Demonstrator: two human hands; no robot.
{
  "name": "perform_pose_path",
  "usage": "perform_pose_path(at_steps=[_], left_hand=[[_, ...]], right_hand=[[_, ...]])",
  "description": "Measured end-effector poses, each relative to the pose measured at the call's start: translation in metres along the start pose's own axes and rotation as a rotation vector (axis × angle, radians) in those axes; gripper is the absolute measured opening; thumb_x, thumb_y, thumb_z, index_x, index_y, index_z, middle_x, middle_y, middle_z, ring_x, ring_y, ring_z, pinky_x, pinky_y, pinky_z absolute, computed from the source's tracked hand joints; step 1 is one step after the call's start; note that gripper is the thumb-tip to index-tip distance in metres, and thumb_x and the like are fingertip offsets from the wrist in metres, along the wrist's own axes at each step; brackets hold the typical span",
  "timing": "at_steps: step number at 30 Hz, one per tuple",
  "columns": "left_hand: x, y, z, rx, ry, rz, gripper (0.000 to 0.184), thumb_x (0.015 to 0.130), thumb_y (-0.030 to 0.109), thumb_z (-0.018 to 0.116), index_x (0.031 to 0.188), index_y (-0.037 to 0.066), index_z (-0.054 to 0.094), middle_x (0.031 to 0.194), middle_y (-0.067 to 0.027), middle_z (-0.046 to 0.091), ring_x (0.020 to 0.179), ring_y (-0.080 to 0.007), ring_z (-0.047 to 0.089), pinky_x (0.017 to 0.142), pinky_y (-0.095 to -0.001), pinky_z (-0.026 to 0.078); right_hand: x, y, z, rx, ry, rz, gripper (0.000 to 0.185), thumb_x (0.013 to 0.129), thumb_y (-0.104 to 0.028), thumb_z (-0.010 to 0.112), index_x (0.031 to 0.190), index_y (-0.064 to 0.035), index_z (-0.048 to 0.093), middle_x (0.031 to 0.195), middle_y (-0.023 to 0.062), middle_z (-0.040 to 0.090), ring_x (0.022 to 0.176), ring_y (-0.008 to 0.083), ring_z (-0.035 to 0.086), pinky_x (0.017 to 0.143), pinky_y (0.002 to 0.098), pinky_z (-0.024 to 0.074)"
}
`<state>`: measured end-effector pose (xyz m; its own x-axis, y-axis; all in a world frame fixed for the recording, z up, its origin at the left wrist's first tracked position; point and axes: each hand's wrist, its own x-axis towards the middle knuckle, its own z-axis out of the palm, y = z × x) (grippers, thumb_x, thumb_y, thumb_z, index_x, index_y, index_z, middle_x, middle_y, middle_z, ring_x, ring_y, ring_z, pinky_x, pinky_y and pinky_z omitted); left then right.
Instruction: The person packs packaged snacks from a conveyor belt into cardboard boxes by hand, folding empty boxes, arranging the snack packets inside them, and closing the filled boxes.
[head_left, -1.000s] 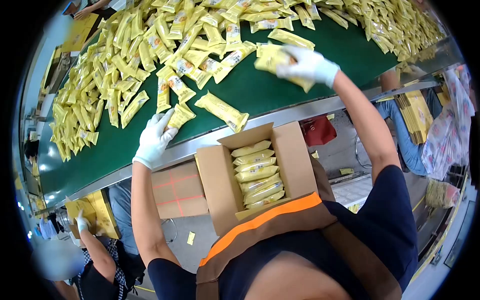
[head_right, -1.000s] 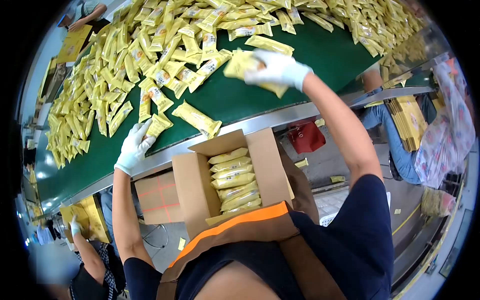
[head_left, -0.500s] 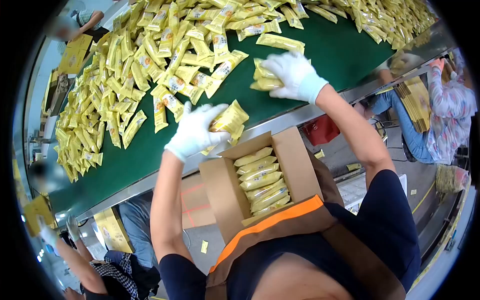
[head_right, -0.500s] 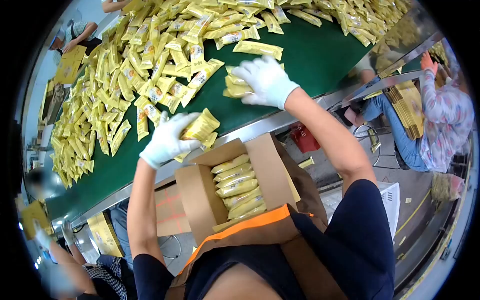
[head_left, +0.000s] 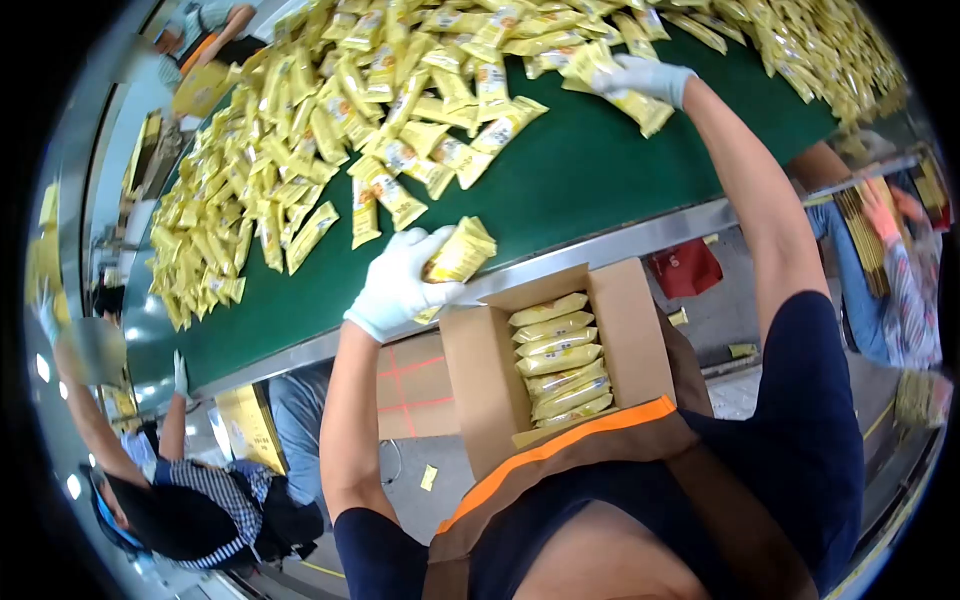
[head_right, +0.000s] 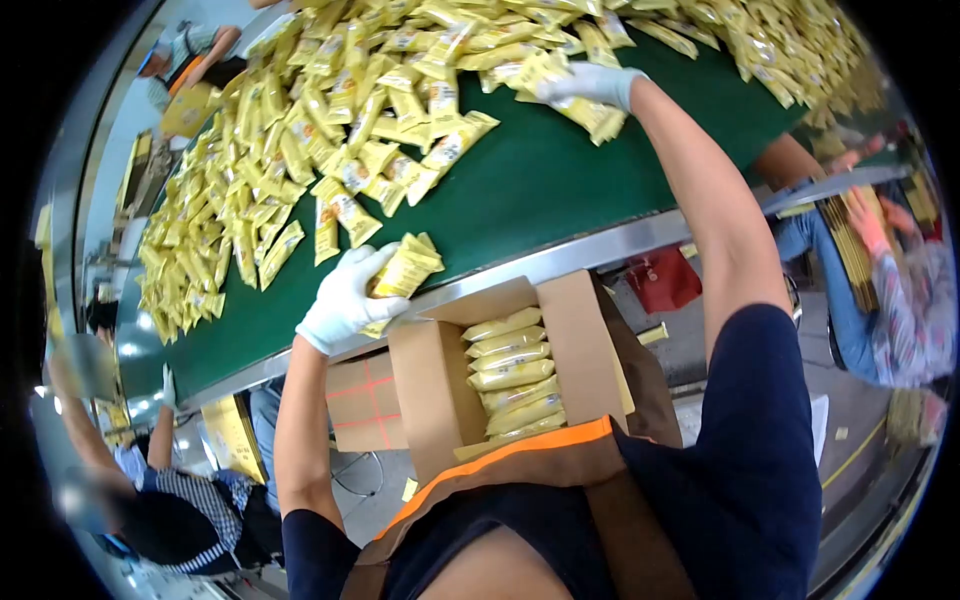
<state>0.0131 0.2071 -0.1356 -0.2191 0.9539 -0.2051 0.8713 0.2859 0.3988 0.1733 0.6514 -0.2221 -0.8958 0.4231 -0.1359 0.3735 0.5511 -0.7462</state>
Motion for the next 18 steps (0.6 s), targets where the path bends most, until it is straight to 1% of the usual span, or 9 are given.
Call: perform_pose_path(at_steps=[2,4,6,8,9,12,13,15,18], left_hand=[[-0.005,0.013,0.003,0.099,0.009,-0.001,0.079,0.071,0.044,0.077,0.136,0.007,0.054,0.103,-0.0138,0.055,0.101,-0.0321,0.053,0.09,-0.0384,0.047],[-0.013,0.017,0.017,0.151,0.077,-0.041,0.078,0.071,0.046,0.076,0.139,0.015,0.054,0.106,-0.0129,0.055,0.103,-0.0325,0.052,0.088,-0.0395,0.049],[-0.017,0.002,0.034,0.169,0.298,0.099,0.079,0.072,0.048,0.074,0.142,0.018,0.051,0.106,-0.014,0.057,0.101,-0.0333,0.055,0.088,-0.0422,0.048],[-0.014,0.001,0.028,0.197,0.187,0.055,0.079,0.072,0.05,0.074,0.142,0.021,0.05,0.109,-0.0148,0.059,0.102,-0.0334,0.057,0.086,-0.0425,0.049],[-0.012,0.005,0.026,0.206,0.133,0.039,0.08,0.072,0.052,0.074,0.142,0.023,0.05,0.11,-0.0152,0.06,0.103,-0.0335,0.058,0.085,-0.0427,0.05],[0.0,0.034,0.0,0.278,-0.173,-0.138,0.083,0.073,0.052,0.07,0.148,0.025,0.044,0.122,-0.0214,0.057,0.099,-0.0363,0.061,0.092,-0.0448,0.047],[0.002,0.036,-0.002,0.304,-0.209,-0.173,0.092,0.07,0.051,0.076,0.149,0.021,0.04,0.125,-0.0175,0.06,0.111,-0.0317,0.06,0.091,-0.0397,0.049],[-0.004,0.013,0.01,-0.41,0.121,-0.187,0.088,0.075,0.045,0.074,0.149,0.014,0.038,0.126,-0.0142,0.059,0.114,-0.0277,0.059,0.094,-0.0399,0.049],[0.001,-0.026,-0.003,-1.102,0.509,-0.146,0.073,0.085,0.029,0.067,0.147,0.004,0.037,0.13,-0.0086,0.058,0.12,-0.0216,0.056,0.099,-0.0396,0.048]], right_hand=[[-0.014,-0.027,0.009,-0.142,-0.177,0.085,0.08,0.072,-0.061,0.072,0.12,0.0002,0.055,0.117,0.0126,0.061,0.106,0.0236,0.06,0.093,0.0357,0.0464],[-0.056,-0.086,0.018,-0.518,-0.185,0.08,0.079,0.065,-0.055,0.076,0.12,-0.0035,0.055,0.12,0.0153,0.058,0.112,0.0319,0.057,0.097,0.0409,0.0437],[-0.084,-0.1,0.024,-0.783,-0.097,-0.137,0.077,0.059,-0.049,0.077,0.12,-0.0072,0.055,0.116,0.0161,0.058,0.111,0.0354,0.055,0.096,0.0428,0.0423],[-0.104,-0.087,0.029,-0.789,0.168,-0.306,0.076,0.057,-0.051,0.075,0.119,-0.0096,0.058,0.117,0.0151,0.057,0.111,0.0317,0.056,0.095,0.0419,0.0416],[-0.108,-0.084,0.03,-0.77,0.056,-0.176,0.078,0.057,-0.051,0.075,0.12,-0.0092,0.058,0.119,0.0144,0.056,0.112,0.0327,0.055,0.096,0.0427,0.0414],[-0.119,-0.067,0.044,-0.656,0.046,-0.067,0.081,0.057,-0.051,0.075,0.125,-0.0108,0.056,0.121,0.0147,0.055,0.116,0.0341,0.053,0.101,0.0414,0.042],[-0.12,-0.074,0.043,-0.65,0.013,-0.011,0.082,0.057,-0.051,0.075,0.126,-0.0113,0.055,0.12,0.0154,0.055,0.117,0.0348,0.053,0.101,0.041,0.0425],[-0.117,-0.068,0.045,-0.656,0.033,-0.046,0.081,0.058,-0.05,0.075,0.126,-0.011,0.055,0.12,0.0152,0.055,0.116,0.0346,0.053,0.1,0.0413,0.0431],[-0.115,-0.061,0.046,-0.639,0.044,-0.065,0.079,0.059,-0.049,0.076,0.125,-0.011,0.055,0.12,0.0148,0.055,0.114,0.0341,0.054,0.098,0.0415,0.0441]])
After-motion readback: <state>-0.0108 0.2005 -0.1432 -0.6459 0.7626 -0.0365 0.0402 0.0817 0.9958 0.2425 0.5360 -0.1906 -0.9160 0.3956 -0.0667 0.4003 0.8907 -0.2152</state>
